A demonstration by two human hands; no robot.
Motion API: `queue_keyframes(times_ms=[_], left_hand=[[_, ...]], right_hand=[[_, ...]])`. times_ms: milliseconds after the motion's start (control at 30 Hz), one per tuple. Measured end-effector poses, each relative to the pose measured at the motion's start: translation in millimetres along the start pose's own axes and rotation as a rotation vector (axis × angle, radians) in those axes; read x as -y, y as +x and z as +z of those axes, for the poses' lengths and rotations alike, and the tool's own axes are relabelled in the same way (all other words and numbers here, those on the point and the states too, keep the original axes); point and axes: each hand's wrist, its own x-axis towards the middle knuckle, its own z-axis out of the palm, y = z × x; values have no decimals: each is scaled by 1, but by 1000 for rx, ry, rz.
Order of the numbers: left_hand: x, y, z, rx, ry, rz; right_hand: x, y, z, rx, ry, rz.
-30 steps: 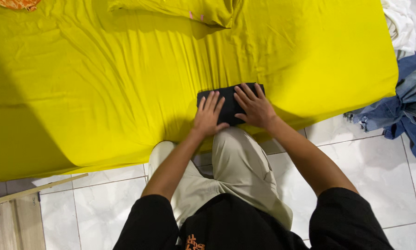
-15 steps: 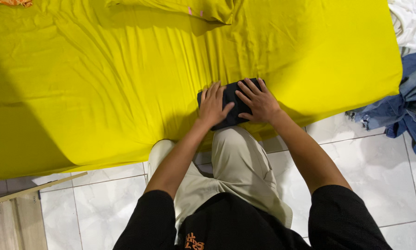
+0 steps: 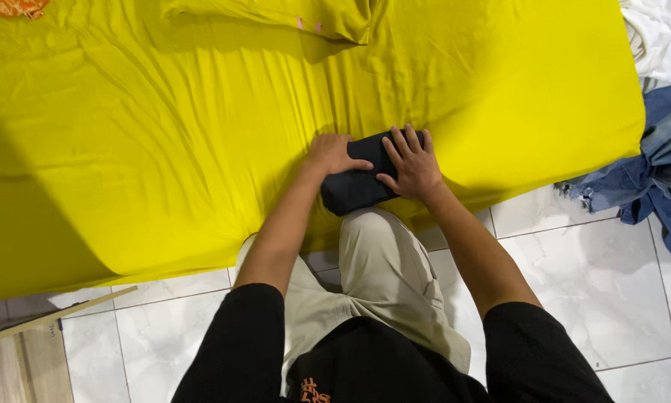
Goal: The person folds a pair of black shorts on a yellow bed by hand and then places them into a wardrobe.
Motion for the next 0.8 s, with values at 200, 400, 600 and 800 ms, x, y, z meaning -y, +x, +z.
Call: queue_keyframes(times_ms=[200, 400, 600, 800], left_hand=[[56, -1, 3, 350, -379, 127], [101, -40, 30, 322, -776, -109], [145, -116, 110, -7, -1463, -142], [93, -158, 162, -454, -1723, -625]], right_hand=[[16, -2, -12, 52, -3, 45], [34, 17, -21, -34, -14, -18], [90, 38, 4, -250, 202, 227], [164, 9, 55, -157, 978, 887]])
